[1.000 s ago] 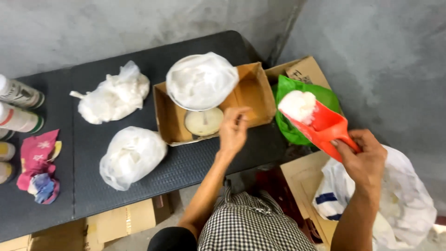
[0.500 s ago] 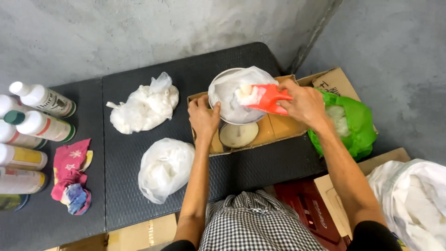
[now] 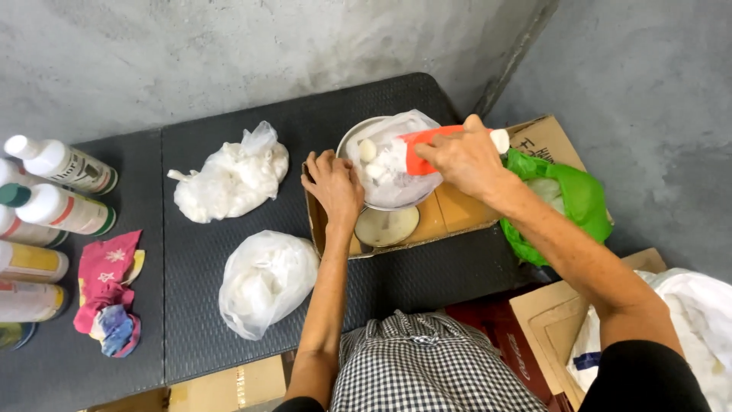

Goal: Portioning white powder into small plastic bags using a scoop and scale.

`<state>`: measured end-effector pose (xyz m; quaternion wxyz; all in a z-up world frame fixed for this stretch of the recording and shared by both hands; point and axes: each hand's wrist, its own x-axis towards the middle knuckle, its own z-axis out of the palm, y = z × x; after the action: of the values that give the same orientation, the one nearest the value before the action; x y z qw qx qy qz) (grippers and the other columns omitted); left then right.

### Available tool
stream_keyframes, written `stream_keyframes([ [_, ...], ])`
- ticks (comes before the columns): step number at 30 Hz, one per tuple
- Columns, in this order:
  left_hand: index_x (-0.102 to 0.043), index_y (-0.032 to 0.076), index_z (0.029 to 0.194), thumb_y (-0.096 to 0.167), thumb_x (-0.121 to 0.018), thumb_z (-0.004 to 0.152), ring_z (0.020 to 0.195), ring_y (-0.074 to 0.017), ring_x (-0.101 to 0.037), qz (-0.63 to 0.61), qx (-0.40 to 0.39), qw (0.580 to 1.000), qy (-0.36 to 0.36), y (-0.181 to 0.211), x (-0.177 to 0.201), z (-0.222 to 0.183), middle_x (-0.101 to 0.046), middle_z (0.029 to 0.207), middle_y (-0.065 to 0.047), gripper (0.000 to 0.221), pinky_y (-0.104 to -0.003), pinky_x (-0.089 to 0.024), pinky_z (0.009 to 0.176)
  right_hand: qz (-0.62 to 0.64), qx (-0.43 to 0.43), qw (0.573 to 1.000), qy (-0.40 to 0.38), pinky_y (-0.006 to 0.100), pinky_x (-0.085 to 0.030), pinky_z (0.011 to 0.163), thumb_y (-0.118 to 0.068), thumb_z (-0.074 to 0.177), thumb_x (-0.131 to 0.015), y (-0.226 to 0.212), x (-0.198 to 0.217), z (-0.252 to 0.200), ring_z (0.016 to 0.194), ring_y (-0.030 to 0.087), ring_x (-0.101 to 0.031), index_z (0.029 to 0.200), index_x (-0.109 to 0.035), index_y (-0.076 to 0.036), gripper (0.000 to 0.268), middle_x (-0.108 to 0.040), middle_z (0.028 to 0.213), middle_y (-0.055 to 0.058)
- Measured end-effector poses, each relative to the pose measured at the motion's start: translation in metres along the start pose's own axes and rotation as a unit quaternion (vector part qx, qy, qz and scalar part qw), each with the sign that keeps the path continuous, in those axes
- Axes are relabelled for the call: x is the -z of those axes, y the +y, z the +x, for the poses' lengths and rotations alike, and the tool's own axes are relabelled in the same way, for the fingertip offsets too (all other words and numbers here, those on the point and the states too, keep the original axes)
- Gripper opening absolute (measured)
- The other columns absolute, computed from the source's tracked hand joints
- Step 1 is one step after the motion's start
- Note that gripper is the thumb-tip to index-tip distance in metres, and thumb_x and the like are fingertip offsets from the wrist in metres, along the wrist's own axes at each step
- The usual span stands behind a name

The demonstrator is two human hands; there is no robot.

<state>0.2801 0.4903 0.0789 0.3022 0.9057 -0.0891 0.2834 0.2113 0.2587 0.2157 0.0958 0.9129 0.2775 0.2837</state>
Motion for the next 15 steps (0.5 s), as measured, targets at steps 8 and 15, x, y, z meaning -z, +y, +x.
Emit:
stream_keyframes([
  [8,-0.066,0.007,0.108,0.010,-0.064,0.094,0.108,-0.0305,-0.061,-0.069,0.047,0.996,-0.003,0.008,0.003,0.000,-0.069,0.103,-0.009,0.014,-0.064,-0.031,0.106,-0.042,0.028,0.998,-0.034,0.042,-0.035,0.069,-0.017,0.080,-0.068,0.003,0.011,0.008,0.061,0.017,-0.062,0.086,-0.067,-0.022,0.007,-0.063,0.070,-0.004],
  [15,-0.064,0.007,0.108,0.012,-0.059,0.098,0.100,-0.0311,-0.066,-0.116,0.068,0.991,-0.014,0.009,0.011,0.001,-0.071,0.099,-0.010,0.012,-0.064,-0.030,0.108,-0.070,0.013,0.997,-0.006,0.041,-0.034,0.073,-0.017,0.085,-0.068,0.002,0.026,0.015,0.062,0.018,-0.060,0.091,-0.069,-0.021,0.007,-0.061,0.071,-0.003],
])
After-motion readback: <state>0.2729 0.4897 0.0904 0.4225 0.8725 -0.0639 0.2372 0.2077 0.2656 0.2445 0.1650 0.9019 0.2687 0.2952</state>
